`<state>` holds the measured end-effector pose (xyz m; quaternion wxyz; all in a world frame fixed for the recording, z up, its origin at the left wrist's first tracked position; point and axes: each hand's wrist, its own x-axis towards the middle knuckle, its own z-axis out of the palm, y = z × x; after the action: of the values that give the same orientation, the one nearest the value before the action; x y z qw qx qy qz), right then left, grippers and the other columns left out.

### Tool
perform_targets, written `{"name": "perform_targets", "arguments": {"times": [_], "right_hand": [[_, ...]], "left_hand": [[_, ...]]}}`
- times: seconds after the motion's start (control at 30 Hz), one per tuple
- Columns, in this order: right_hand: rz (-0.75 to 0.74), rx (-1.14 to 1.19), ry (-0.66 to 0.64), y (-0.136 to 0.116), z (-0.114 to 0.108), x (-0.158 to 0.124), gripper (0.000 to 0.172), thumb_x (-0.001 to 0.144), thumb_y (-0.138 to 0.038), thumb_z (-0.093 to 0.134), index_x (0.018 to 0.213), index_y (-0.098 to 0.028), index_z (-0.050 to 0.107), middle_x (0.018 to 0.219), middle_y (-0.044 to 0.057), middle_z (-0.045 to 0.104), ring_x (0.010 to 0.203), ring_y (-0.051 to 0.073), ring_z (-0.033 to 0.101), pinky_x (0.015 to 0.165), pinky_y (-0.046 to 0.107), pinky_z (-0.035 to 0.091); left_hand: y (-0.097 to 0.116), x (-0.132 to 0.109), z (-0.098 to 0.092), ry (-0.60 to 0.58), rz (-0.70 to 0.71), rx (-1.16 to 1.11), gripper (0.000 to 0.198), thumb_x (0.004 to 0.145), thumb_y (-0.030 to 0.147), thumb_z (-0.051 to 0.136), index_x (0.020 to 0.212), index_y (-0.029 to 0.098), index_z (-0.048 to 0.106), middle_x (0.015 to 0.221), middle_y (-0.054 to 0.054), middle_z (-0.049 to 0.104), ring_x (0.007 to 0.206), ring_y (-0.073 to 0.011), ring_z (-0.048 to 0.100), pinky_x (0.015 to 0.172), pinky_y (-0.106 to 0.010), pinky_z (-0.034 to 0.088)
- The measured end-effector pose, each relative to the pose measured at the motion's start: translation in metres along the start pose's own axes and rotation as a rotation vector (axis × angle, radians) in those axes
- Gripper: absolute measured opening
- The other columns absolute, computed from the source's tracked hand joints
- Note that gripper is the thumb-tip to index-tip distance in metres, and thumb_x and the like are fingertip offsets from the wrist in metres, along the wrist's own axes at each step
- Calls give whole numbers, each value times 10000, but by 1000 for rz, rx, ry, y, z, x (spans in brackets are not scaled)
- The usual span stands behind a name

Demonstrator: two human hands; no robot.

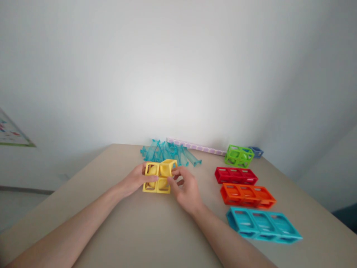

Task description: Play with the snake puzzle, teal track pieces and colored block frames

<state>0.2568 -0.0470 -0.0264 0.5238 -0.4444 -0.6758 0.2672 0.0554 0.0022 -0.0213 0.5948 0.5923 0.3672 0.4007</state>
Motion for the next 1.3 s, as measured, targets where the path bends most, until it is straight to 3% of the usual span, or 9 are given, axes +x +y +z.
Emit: {"name": "perform_targets", "arguments": {"times": [0.17, 0.43, 0.57, 0.7, 0.83, 1.0, 1.2, 1.3], "right_hand": [[-77, -146, -79, -7, -2, -1, 71, 858, -260, 555, 887, -206, 593, 937, 48, 640, 844, 181, 609, 702, 294, 514], [-207, -470, -28, -8, -2, 1, 53, 881, -230, 546, 836, -206, 562, 863, 49, 624, 836, 208, 561, 755, 333, 455], [-261, -524, -88, -16, 1, -1, 33, 880, -183, 538, 867, -202, 562, 886, 63, 617, 875, 224, 542, 789, 348, 448], [-286, -539, -111, -18, 3, -1, 108, 837, -128, 561, 919, -198, 551, 938, 76, 605, 913, 238, 519, 806, 365, 448], [-292, -521, -3, -15, 1, 0, 119, 821, -127, 577, 876, -199, 499, 886, 65, 581, 877, 236, 505, 770, 363, 444], [-298, -375, 119, -14, -4, -1, 23, 906, -188, 497, 917, -202, 513, 847, 44, 567, 800, 193, 522, 720, 316, 434], [-275, -227, 262, -18, -6, -3, 91, 920, -239, 507, 925, -199, 590, 786, 12, 577, 678, 139, 512, 627, 249, 409], [-188, -155, 372, -16, -7, -2, 149, 922, -299, 500, 906, -191, 602, 767, 8, 577, 658, 134, 506, 597, 240, 399]], "left_hand": [[-3, 2, -4, 18, 43, 2, 555, 607, 276, 819, 1072, 142, 547, 1052, -89, 673, 914, -224, 653, 809, -358, 516], [-4, 2, 6, 69, 160, 119, 519, 636, 271, 794, 1039, 189, 477, 967, -23, 634, 880, -183, 634, 754, -304, 517], [-7, 1, 8, 117, 216, 243, 486, 636, 263, 788, 1008, 198, 482, 956, -5, 604, 855, -162, 615, 751, -284, 507], [-6, 0, 8, 79, 198, 175, 499, 644, 255, 779, 1028, 194, 467, 977, -14, 607, 875, -171, 614, 760, -293, 511], [1, -3, 8, 2, 190, 122, 500, 653, 208, 765, 1048, 193, 459, 1008, -19, 598, 892, -171, 610, 772, -294, 507], [2, -3, 5, -27, 235, 205, 548, 625, 176, 780, 1082, 194, 478, 1042, -27, 582, 953, -183, 592, 832, -301, 486], [0, -4, 4, -95, 253, 199, 553, 642, 201, 785, 1109, 188, 489, 1097, -54, 591, 1029, -208, 577, 898, -323, 455], [1, -5, 2, -110, 250, 202, 524, 645, 199, 786, 1080, 182, 494, 1076, -49, 580, 1009, -200, 572, 880, -306, 452]]}}
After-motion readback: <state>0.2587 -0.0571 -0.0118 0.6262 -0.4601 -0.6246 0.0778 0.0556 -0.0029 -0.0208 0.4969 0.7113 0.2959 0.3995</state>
